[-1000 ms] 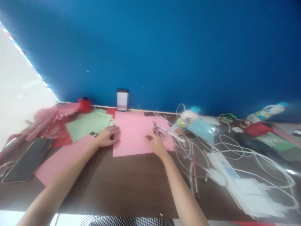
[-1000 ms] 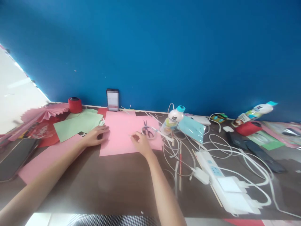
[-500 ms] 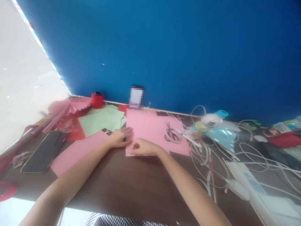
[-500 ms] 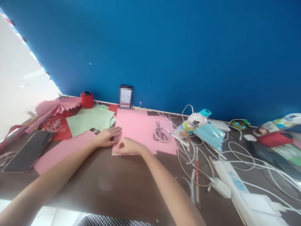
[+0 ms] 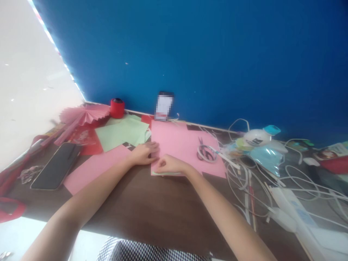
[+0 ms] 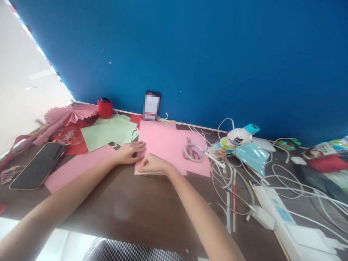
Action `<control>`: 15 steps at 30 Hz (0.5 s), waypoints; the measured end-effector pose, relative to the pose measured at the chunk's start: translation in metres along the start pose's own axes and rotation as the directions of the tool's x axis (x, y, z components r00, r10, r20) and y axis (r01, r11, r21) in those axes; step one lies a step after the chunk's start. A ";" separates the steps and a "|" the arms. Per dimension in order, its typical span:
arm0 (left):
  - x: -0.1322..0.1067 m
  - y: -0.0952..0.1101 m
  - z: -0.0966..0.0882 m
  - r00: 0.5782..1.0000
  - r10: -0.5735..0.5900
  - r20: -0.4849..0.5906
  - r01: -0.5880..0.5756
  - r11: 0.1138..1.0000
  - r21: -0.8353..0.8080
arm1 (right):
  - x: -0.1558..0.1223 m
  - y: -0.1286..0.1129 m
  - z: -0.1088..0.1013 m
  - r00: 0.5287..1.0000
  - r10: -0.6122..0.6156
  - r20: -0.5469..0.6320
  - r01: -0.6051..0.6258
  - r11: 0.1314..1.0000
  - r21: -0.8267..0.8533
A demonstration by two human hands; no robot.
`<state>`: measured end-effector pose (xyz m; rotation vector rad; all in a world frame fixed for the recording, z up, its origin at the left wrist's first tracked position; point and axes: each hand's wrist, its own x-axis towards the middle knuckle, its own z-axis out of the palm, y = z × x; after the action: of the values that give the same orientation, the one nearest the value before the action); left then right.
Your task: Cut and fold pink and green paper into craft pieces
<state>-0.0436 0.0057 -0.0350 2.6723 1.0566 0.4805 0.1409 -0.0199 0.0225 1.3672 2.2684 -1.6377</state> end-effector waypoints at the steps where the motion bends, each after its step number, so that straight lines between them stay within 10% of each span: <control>1: 0.000 -0.001 0.000 1.000 0.000 0.000 0.000 1.000 -0.002 | 0.001 0.000 0.000 1.000 0.011 0.001 -0.011 1.000 0.004; 15: 0.000 -0.001 -0.001 1.000 -0.008 -0.026 0.007 0.998 -0.066 | 0.011 0.005 0.003 1.000 0.024 -0.012 -0.025 0.999 -0.037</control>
<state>-0.0440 0.0063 -0.0345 2.6109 1.0394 0.5410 0.1356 -0.0148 0.0120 1.3948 2.2671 -1.5767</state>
